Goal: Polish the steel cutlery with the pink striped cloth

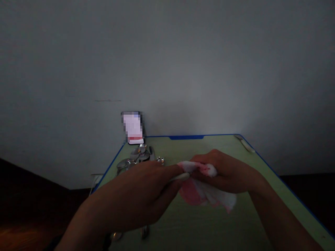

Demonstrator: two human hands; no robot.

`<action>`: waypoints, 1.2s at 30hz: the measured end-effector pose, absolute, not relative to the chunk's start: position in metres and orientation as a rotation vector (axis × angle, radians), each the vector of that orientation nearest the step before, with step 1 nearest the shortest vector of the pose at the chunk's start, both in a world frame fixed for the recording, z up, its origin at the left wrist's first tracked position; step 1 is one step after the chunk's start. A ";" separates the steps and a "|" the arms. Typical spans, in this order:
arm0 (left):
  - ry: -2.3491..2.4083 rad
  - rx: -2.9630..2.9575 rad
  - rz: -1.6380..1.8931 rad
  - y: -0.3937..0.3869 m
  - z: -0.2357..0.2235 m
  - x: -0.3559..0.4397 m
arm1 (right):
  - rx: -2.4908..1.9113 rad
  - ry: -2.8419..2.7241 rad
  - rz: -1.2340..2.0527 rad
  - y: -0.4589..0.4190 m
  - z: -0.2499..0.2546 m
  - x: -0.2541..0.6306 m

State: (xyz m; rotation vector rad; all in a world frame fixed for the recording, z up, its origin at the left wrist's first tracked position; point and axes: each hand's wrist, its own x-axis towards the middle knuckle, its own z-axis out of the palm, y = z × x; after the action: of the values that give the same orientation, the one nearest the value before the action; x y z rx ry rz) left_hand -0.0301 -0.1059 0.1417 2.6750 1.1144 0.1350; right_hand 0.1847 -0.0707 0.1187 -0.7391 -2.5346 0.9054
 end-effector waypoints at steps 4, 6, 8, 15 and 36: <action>1.103 2.673 0.134 -0.106 0.142 -0.030 | -0.737 -2.543 0.878 -0.071 0.118 0.184; 1.109 2.668 0.135 -0.106 0.141 -0.030 | -0.733 -2.555 0.863 -0.071 0.118 0.185; 1.115 2.661 0.138 -0.106 0.140 -0.030 | -0.723 -2.576 0.848 -0.071 0.118 0.185; 1.096 2.643 0.169 -0.105 0.139 -0.031 | -0.732 -2.622 0.832 -0.070 0.118 0.186; 1.127 2.640 0.092 -0.105 0.141 -0.029 | -0.859 -2.558 0.899 -0.069 0.117 0.187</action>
State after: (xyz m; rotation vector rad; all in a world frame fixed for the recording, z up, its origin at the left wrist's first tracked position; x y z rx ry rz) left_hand -0.0285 -0.1051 0.1406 2.6399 1.1274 0.0924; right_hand 0.1874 -0.0693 0.1166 -0.8594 -2.5580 0.8987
